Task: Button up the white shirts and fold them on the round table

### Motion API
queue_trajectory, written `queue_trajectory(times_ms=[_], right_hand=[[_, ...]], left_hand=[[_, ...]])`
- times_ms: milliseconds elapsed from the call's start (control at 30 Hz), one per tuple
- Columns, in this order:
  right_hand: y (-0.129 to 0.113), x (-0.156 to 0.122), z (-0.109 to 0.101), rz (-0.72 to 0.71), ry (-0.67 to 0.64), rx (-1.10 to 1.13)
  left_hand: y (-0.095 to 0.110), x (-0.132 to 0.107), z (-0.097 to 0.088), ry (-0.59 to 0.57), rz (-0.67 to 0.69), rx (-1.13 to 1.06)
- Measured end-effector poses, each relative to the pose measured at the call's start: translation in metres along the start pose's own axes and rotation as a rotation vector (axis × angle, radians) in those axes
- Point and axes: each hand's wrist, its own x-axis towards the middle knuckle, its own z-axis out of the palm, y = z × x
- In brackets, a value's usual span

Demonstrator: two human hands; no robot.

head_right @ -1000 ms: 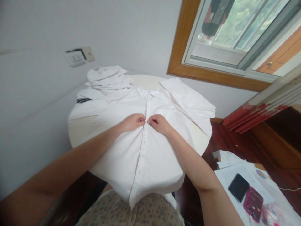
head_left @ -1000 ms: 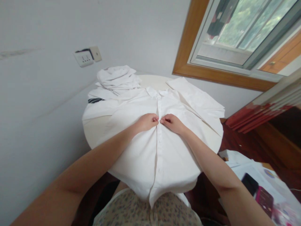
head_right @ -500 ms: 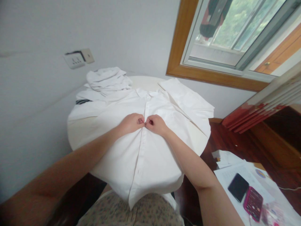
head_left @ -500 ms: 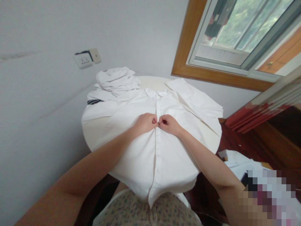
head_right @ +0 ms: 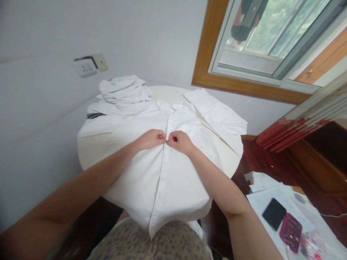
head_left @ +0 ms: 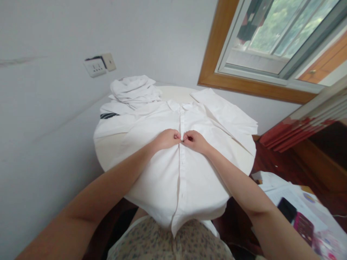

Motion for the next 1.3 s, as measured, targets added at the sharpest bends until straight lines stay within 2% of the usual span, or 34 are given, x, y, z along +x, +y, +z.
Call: queue_trajectory(times_ms=[133,333,500,700,833,933,1200,1300], right_hand=[[0.002,-0.002,0.0,0.016,-0.032,0.082],[-0.001,-0.001,0.004,0.084,0.009,0.06],[-0.003,0.0,0.005,0.082,0.014,0.079],[-0.002,0.0,0.005,0.094,0.011,0.129],[0.0,-0.001,0.004,0.102,0.016,0.165],[0.002,-0.002,0.005,0.11,0.019,0.185],[0.0,-0.001,0.005,0.118,0.013,0.184],[-0.001,-0.001,0.004,0.117,0.01,0.182]], left_hand=[[0.001,-0.001,0.0,-0.006,0.03,0.0],[-0.001,-0.001,0.004,0.017,0.052,0.041],[0.008,-0.005,0.002,0.038,0.029,0.116],[0.013,-0.008,0.0,0.12,0.062,0.239],[0.001,-0.001,0.002,0.056,-0.014,0.02],[-0.005,0.002,0.0,0.01,-0.014,-0.103],[0.001,-0.002,0.0,0.039,-0.075,0.084],[0.002,-0.002,0.001,0.008,-0.088,0.117]])
